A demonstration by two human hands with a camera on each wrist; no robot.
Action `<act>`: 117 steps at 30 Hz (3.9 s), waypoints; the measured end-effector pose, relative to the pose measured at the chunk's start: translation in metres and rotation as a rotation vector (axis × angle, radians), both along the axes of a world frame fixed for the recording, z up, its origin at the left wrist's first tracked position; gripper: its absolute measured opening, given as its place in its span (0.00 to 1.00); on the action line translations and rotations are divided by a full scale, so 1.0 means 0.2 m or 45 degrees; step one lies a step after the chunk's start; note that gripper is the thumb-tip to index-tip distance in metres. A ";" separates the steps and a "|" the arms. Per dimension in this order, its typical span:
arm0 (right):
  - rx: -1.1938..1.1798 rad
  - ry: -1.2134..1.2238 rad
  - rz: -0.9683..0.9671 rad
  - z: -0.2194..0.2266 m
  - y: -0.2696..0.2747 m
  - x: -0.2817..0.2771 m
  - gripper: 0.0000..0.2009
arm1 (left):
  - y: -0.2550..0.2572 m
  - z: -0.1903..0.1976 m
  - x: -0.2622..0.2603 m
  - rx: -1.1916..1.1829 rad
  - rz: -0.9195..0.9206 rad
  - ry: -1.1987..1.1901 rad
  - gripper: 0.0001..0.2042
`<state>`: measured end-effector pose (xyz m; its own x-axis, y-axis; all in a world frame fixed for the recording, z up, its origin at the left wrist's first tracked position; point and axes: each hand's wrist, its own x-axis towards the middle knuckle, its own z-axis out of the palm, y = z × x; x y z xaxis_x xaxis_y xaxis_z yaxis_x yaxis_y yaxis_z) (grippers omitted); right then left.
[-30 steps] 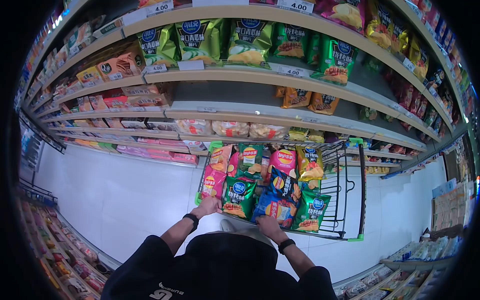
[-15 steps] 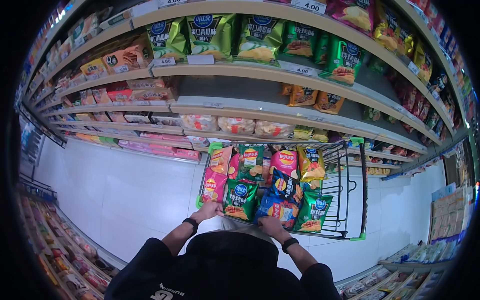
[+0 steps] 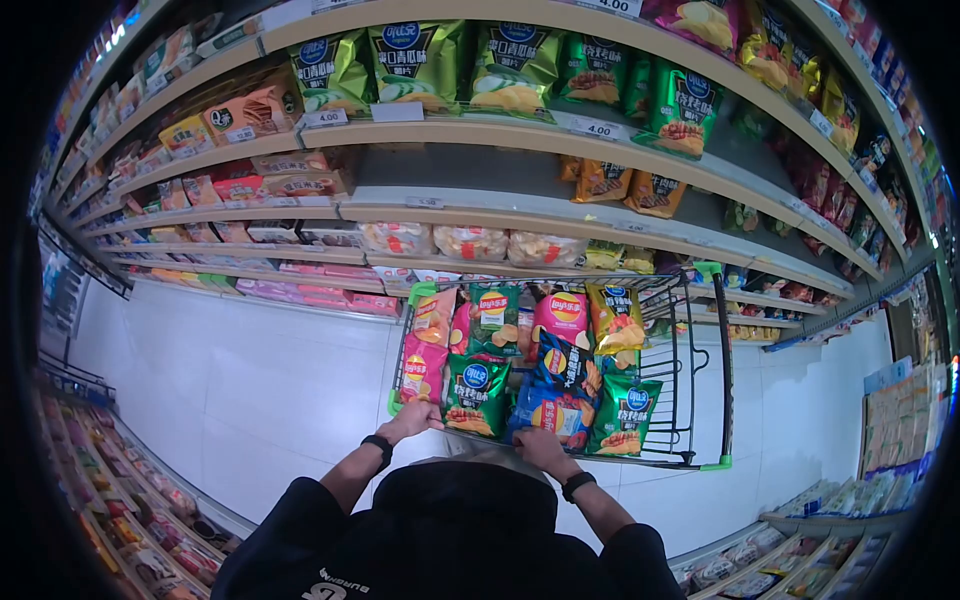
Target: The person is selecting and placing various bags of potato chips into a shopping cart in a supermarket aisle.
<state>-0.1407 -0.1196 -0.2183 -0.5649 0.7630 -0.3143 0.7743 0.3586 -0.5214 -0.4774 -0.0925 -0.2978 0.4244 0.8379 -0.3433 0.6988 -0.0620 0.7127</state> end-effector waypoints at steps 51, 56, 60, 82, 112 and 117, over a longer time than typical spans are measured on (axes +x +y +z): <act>0.383 -0.298 -1.107 0.57 -0.06 1.99 0.25 | -0.32 -0.27 0.44 0.285 0.971 0.865 0.47; 0.384 -0.216 -1.143 0.57 -0.06 2.09 0.24 | -0.37 -0.21 0.62 0.362 1.032 0.781 0.44; 0.374 -0.235 -1.196 0.58 -0.06 2.18 0.24 | -0.39 -0.23 0.73 0.327 1.123 0.746 0.45; 0.477 0.551 -0.859 0.97 0.67 1.74 0.22 | 0.82 0.74 0.87 0.610 0.854 -0.087 0.29; 1.460 0.620 -1.292 0.49 2.37 1.25 0.34 | 2.47 1.11 1.36 0.495 0.317 -0.298 0.36; 0.588 0.825 -0.890 0.46 2.47 1.34 0.49 | 2.48 1.08 1.38 0.534 0.368 -0.258 0.40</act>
<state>0.1275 0.3746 -0.1267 0.0901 0.9518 0.2932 0.5078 0.2093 -0.8356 -0.2005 0.4039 -0.0819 0.1794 0.9776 0.1102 0.5806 -0.1956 0.7903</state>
